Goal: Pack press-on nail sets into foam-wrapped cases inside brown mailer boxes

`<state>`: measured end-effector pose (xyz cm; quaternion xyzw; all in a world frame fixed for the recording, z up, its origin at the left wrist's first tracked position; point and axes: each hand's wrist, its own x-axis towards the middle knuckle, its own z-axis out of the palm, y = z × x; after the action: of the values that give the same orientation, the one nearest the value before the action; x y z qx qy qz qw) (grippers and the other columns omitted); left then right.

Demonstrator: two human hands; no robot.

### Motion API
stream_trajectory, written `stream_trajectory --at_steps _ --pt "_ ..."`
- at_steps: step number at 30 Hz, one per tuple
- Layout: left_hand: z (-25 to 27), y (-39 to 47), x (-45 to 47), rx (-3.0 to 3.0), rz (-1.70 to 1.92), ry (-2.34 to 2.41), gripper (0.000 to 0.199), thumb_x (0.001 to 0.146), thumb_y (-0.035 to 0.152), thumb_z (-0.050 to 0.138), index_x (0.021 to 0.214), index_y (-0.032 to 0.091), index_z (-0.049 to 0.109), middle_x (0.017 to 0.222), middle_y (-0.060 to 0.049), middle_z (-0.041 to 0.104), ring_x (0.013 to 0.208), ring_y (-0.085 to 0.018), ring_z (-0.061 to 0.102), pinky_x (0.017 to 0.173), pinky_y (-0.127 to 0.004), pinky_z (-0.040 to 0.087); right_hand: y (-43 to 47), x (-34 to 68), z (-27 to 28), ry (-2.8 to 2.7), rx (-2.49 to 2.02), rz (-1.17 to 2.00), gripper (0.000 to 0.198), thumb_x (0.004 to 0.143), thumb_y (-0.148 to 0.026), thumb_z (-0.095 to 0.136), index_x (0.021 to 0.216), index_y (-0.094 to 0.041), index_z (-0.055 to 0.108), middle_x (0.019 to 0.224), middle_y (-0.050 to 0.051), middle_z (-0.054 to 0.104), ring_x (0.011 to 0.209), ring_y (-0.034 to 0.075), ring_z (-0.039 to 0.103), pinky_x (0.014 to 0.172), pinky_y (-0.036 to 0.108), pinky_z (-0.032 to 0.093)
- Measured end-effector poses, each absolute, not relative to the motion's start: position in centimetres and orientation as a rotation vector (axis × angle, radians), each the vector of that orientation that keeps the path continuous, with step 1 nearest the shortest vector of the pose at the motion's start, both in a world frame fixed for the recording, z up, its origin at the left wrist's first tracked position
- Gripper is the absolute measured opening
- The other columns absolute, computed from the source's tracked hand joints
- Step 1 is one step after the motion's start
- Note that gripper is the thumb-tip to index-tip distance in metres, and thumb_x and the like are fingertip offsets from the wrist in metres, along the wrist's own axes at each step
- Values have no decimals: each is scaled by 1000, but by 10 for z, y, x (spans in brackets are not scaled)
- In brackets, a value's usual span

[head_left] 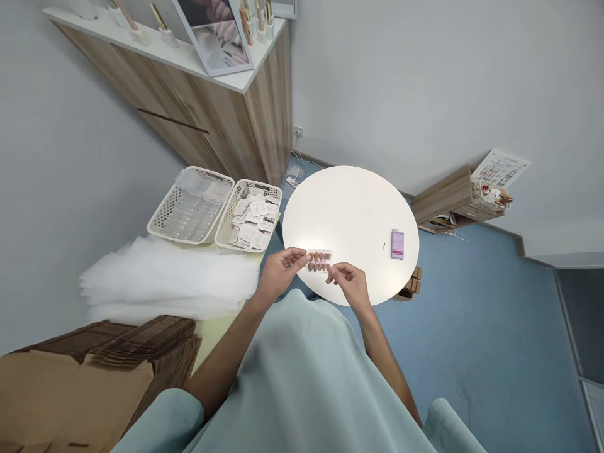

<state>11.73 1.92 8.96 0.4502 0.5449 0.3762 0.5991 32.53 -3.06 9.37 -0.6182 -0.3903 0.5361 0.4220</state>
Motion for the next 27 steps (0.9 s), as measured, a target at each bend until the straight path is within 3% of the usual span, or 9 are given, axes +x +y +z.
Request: stream_trajectory --at_steps 6,13,16,18,20,24,27 --pt "102 17 116 1265 877 1206 38 88 61 78 90 23 80 95 -7 79 95 -26 71 94 -38 56 -28 336 97 -983 -1483 1548 61 89 -80 71 107 -22 78 106 13 83 89 26 80 73 34 60" --pt "105 16 110 1432 805 1060 32 94 56 74 91 25 82 94 -6 80 97 -25 71 96 -39 56 -24 343 105 -986 -1487 1669 56 89 -73 77 109 -20 79 109 13 84 94 27 81 80 37 62" --pt "102 15 109 1395 762 1070 33 93 57 75 100 26 83 108 -7 82 108 -26 72 101 -40 56 -24 345 104 -968 -1481 1725 56 87 -69 80 116 -21 77 110 13 83 94 27 81 84 40 62" --pt "100 15 108 1338 747 1117 45 89 60 78 117 25 81 127 -9 79 117 -28 71 101 -40 57 -25 345 102 -983 -1478 1653 56 86 -63 84 123 -23 74 119 13 82 98 27 80 88 42 63" --pt "98 15 107 1263 723 1166 63 85 66 79 131 23 77 135 -12 76 113 -28 72 95 -39 59 -28 343 101 -1045 -1479 1487 59 82 -56 89 129 -25 71 134 13 78 101 26 78 92 43 63" --pt "95 14 104 1073 586 1137 68 86 74 73 122 17 81 113 -14 82 90 -25 72 80 -38 59 -34 340 102 -1285 -1463 1210 65 82 -45 90 141 -31 66 143 9 72 101 23 73 93 42 63" --pt "95 14 106 988 582 1123 64 77 68 86 117 18 83 111 -13 82 95 -27 74 78 -37 59 -36 339 103 -1413 -1415 1138 66 85 -41 89 146 -33 64 147 8 69 96 20 72 89 40 64"
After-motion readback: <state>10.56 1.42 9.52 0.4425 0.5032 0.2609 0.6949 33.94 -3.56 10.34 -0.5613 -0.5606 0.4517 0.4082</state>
